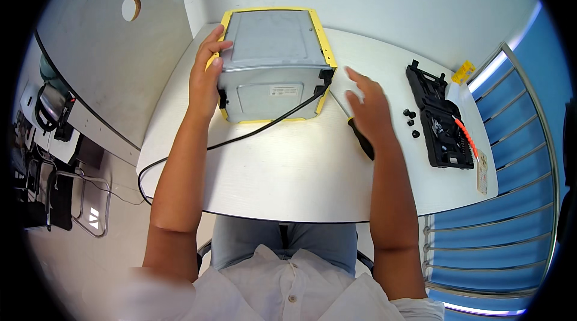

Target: The person uses a screwdriver to remove screws from a yellow and gray appliance, then reattaches the screws to secure the casing. The person rotates the appliance to access different sides and continues fastening screws.

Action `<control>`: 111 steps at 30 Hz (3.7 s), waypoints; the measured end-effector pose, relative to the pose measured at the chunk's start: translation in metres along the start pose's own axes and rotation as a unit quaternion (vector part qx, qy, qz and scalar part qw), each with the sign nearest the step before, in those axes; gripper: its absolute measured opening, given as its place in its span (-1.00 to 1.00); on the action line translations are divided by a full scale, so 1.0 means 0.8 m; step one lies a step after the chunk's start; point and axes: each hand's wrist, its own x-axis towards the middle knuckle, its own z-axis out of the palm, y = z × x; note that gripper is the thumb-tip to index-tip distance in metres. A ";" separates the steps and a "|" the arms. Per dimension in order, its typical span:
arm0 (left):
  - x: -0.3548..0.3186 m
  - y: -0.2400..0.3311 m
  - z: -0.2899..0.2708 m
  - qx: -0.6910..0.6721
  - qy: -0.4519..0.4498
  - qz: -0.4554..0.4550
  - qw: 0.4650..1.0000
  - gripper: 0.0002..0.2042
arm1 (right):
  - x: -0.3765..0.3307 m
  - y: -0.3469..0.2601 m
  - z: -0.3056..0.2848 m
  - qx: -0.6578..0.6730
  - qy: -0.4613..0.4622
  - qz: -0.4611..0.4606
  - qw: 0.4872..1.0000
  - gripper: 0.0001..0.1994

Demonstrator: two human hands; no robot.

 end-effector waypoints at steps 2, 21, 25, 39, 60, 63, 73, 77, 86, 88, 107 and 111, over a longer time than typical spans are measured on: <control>-0.002 0.001 -0.004 0.028 -0.008 0.011 1.000 -0.66 | -0.005 0.020 -0.028 0.048 -0.041 0.105 0.992 -0.60; -0.006 0.014 -0.001 0.105 -0.127 0.034 0.986 -0.15 | -0.067 0.042 -0.038 0.130 -0.010 0.277 0.952 -0.66; -0.005 0.022 0.000 0.122 -0.156 0.032 0.980 -0.10 | -0.067 0.037 -0.042 0.155 0.052 0.252 0.954 -0.65; 0.064 0.120 0.085 0.185 -0.258 0.074 0.946 -0.44 | -0.124 0.026 -0.071 0.460 0.031 0.253 0.850 -0.83; 0.051 0.115 0.153 0.435 -0.396 0.088 0.804 -0.36 | -0.191 -0.022 -0.064 0.136 0.062 0.093 0.984 -0.61; 0.054 0.111 0.154 0.416 -0.404 0.074 0.811 -0.39 | -0.187 -0.021 -0.064 0.125 0.070 0.088 0.986 -0.61; 0.052 0.110 0.153 0.406 -0.401 0.074 0.818 -0.39 | -0.188 -0.020 -0.056 0.116 0.073 0.091 0.986 -0.61; 0.051 0.107 0.153 0.404 -0.395 0.083 0.821 -0.39 | -0.188 -0.022 -0.057 0.113 0.071 0.100 0.986 -0.61; 0.050 0.102 0.152 0.399 -0.388 0.092 0.826 -0.41 | -0.186 -0.019 -0.058 0.114 0.075 0.102 0.985 -0.61; 0.049 0.103 0.152 0.399 -0.385 0.096 0.826 -0.41 | -0.183 -0.019 -0.061 0.123 0.073 0.116 0.983 -0.62; 0.045 0.101 0.153 0.409 -0.365 0.112 0.829 -0.43 | -0.182 -0.006 -0.065 0.177 0.063 0.171 0.967 -0.63; 0.044 0.100 0.153 0.411 -0.359 0.113 0.831 -0.43 | -0.182 -0.008 -0.064 0.175 0.059 0.167 0.968 -0.64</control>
